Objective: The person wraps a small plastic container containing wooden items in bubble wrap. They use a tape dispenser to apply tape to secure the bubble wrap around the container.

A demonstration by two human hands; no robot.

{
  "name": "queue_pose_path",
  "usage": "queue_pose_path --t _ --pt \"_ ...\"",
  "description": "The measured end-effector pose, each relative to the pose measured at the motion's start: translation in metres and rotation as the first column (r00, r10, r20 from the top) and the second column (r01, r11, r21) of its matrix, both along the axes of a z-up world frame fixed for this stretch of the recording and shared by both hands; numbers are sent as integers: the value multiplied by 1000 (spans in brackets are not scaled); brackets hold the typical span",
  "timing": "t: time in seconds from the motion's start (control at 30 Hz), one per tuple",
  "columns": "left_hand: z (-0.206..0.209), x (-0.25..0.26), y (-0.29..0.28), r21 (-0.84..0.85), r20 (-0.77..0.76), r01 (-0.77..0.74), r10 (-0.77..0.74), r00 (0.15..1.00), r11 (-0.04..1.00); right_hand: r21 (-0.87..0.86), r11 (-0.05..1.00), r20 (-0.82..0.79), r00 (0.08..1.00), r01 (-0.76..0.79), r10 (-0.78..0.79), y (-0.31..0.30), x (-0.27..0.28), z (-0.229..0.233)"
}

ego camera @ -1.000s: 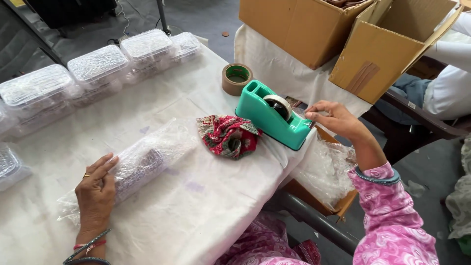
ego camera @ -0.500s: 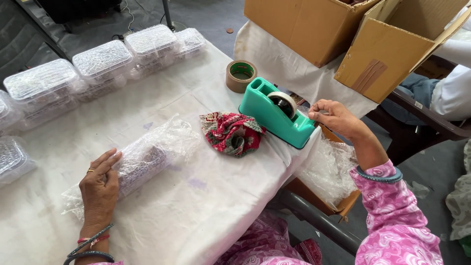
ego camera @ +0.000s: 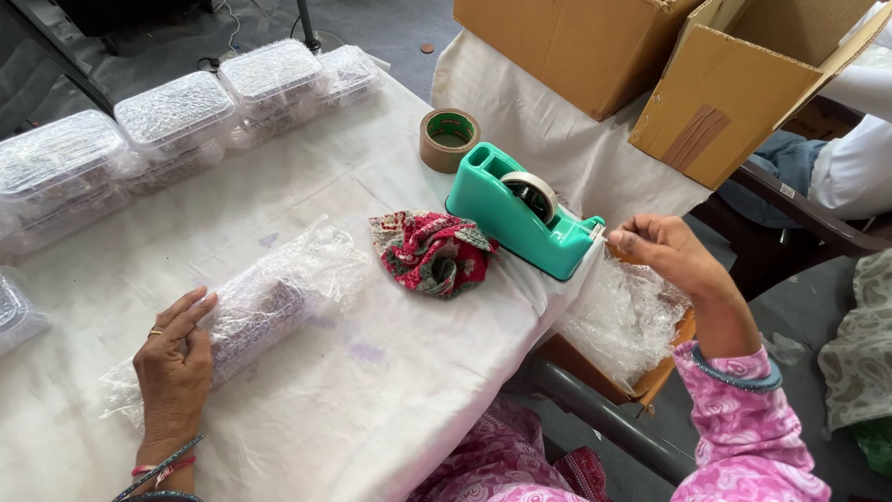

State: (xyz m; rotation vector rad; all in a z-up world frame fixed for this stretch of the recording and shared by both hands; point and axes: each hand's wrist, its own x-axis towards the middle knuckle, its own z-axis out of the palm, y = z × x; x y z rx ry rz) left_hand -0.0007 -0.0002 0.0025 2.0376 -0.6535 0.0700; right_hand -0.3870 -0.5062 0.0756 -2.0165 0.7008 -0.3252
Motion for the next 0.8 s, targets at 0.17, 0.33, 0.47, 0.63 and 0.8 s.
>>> queue_pose_path --t 0.17,0.33,0.47,0.63,0.8 --pt "-4 3 -1 19 -2 0 0 1000 1000 162 980 17 992 118 -123 -2 -9 -26" --pt "-33 16 0 -35 127 -15 20 992 999 -156 975 -175 967 161 -188 7 -9 -28" --pt "-30 19 -2 -74 140 -30 41 989 997 -312 918 -113 950 243 -290 27 -10 -17" --pt "-22 14 -5 -92 80 -54 61 995 994 -65 988 149 978 -137 146 119 82 26" --pt "-28 14 -8 -50 148 -28 35 988 998 -513 391 -104 507 -764 856 239 237 63"
